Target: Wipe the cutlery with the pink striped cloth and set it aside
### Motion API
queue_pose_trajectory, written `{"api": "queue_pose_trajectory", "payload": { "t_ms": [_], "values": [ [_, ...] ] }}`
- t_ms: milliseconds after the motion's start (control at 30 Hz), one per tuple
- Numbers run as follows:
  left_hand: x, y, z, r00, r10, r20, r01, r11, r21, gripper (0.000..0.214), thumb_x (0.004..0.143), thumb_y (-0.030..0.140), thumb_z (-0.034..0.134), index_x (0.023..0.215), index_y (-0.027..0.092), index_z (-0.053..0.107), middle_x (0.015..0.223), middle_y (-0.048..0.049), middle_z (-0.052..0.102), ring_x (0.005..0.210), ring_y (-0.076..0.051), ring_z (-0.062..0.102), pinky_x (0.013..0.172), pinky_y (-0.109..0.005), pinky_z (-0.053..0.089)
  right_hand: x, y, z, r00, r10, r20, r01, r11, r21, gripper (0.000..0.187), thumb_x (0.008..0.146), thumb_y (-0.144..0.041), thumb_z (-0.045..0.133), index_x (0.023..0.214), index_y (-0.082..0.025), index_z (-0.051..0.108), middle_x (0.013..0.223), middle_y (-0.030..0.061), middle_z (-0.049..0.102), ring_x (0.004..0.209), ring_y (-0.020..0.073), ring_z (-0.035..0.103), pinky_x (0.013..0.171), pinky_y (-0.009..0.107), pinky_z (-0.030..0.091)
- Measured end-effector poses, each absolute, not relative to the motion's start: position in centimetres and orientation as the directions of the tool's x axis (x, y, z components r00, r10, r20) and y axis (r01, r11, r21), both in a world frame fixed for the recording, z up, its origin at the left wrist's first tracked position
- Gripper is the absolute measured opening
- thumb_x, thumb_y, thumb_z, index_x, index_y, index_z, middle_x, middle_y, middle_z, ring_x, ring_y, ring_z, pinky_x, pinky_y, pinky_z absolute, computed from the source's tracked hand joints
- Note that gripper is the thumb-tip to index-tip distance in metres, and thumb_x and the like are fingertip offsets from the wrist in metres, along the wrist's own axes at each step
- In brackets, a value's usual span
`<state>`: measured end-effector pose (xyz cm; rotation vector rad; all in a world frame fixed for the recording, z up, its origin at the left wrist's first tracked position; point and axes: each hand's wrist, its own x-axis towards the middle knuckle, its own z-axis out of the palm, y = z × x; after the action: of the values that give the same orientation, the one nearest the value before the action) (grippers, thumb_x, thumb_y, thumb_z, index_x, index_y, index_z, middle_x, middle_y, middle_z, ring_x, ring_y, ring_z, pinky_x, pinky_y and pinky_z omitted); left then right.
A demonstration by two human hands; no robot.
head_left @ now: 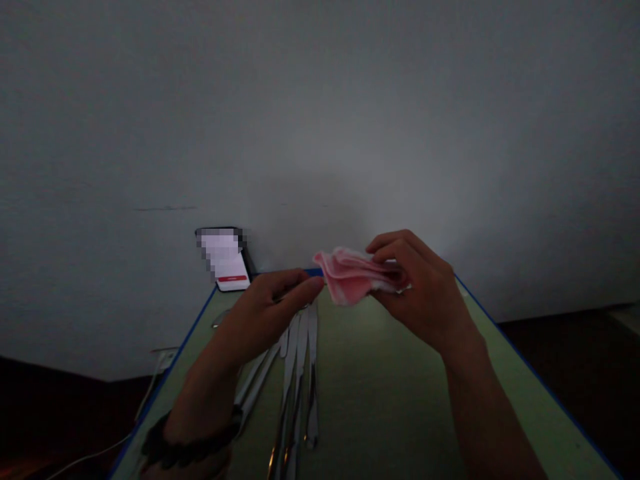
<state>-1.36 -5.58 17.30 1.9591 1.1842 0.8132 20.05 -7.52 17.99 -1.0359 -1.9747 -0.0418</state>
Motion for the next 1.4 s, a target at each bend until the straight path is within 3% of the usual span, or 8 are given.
{"api": "queue_pose_trajectory", "payload": {
  "t_ms": [67, 167, 333, 433, 533, 733, 967, 1400],
  "values": [
    [-1.3, -5.7, 17.4, 0.427, 0.886, 0.183, 0.549, -0.415, 0.726, 0.030, 0.083, 0.040, 0.048, 0.070, 0.016, 0.058, 0.058, 0.0032, 0.052, 0.052, -0.009, 0.045, 0.046, -0.019, 0.033, 19.9, -7.8, 18.0, -0.247, 0.672, 0.698, 0.664, 0.642, -0.383, 0.016, 0.074, -0.018, 0.061, 0.087, -0.020, 0.052, 0.101, 0.0059, 0.060, 0.090, 0.0178, 0.056, 0.076, 0.031, 0.045],
    [-1.2, -5.7, 17.4, 0.458, 0.854, 0.247, 0.581, -0.498, 0.644, 0.021, 0.081, 0.033, 0.050, 0.080, 0.015, 0.062, 0.070, 0.0006, 0.063, 0.063, -0.012, 0.056, 0.055, -0.019, 0.040, 19.5, -8.1, 18.1, -0.390, 0.714, 0.581, 0.619, 0.671, -0.409, 0.013, 0.075, -0.015, 0.058, 0.085, -0.020, 0.051, 0.103, 0.0051, 0.060, 0.088, 0.0160, 0.057, 0.075, 0.029, 0.044],
    [-1.2, -5.7, 17.3, 0.483, 0.815, 0.321, 0.577, -0.572, 0.584, 0.020, 0.081, 0.028, 0.049, 0.089, 0.016, 0.063, 0.079, -0.0003, 0.068, 0.066, -0.012, 0.059, 0.059, -0.019, 0.043, 19.2, -8.5, 18.5, -0.580, 0.731, 0.359, 0.584, 0.681, -0.441, 0.028, 0.074, -0.041, 0.064, 0.087, -0.019, 0.052, 0.106, 0.0080, 0.060, 0.091, 0.0181, 0.055, 0.076, 0.031, 0.043],
    [-1.2, -5.9, 17.5, 0.498, 0.796, 0.344, 0.588, -0.602, 0.540, 0.021, 0.082, 0.028, 0.049, 0.092, 0.016, 0.063, 0.076, 0.0001, 0.068, 0.062, -0.011, 0.058, 0.057, -0.019, 0.043, 19.3, -8.6, 18.7, -0.579, 0.725, 0.374, 0.553, 0.686, -0.473, 0.032, 0.078, -0.049, 0.056, 0.081, -0.018, 0.051, 0.097, 0.0067, 0.062, 0.080, 0.0156, 0.055, 0.069, 0.029, 0.042],
    [-1.2, -6.2, 17.6, 0.521, 0.767, 0.375, 0.587, -0.640, 0.495, 0.020, 0.081, 0.028, 0.050, 0.093, 0.017, 0.062, 0.072, 0.0012, 0.067, 0.059, -0.010, 0.057, 0.057, -0.019, 0.042, 19.5, -8.5, 18.7, -0.522, 0.756, 0.395, 0.540, 0.651, -0.533, 0.026, 0.091, -0.040, 0.038, 0.093, -0.018, 0.052, 0.085, 0.0037, 0.063, 0.070, 0.0124, 0.055, 0.064, 0.026, 0.041],
    [-0.7, -6.9, 17.7, 0.569, 0.694, 0.440, 0.580, -0.719, 0.384, 0.016, 0.079, 0.028, 0.052, 0.091, 0.018, 0.059, 0.068, 0.0026, 0.065, 0.053, -0.009, 0.056, 0.053, -0.020, 0.040, 20.2, -8.3, 18.8, -0.585, 0.726, 0.361, 0.518, 0.677, -0.522, 0.032, 0.089, -0.029, 0.045, 0.121, -0.022, 0.046, 0.115, 0.0065, 0.060, 0.101, 0.0158, 0.057, 0.084, 0.029, 0.043],
    [-0.3, -7.3, 17.6, 0.604, 0.596, 0.529, 0.558, -0.790, 0.254, 0.012, 0.078, 0.029, 0.052, 0.082, 0.019, 0.057, 0.061, 0.0029, 0.063, 0.049, -0.008, 0.055, 0.049, -0.021, 0.038, 21.0, -9.2, 19.2, -0.607, 0.740, 0.291, 0.571, 0.661, -0.487, 0.030, 0.086, -0.029, 0.051, 0.115, -0.021, 0.053, 0.107, 0.0056, 0.064, 0.094, 0.0162, 0.059, 0.080, 0.030, 0.045],
    [-0.2, -8.4, 18.3, 0.585, 0.555, 0.592, 0.572, -0.800, 0.184, 0.008, 0.078, 0.027, 0.052, 0.077, 0.019, 0.054, 0.060, 0.0015, 0.064, 0.046, -0.010, 0.056, 0.047, -0.023, 0.039, 19.3, -10.2, 19.8, -0.600, 0.727, 0.334, 0.580, 0.683, -0.445, 0.019, 0.086, -0.027, 0.049, 0.100, -0.019, 0.060, 0.086, 0.0029, 0.064, 0.073, 0.0119, 0.056, 0.065, 0.024, 0.039]
  ]
}}
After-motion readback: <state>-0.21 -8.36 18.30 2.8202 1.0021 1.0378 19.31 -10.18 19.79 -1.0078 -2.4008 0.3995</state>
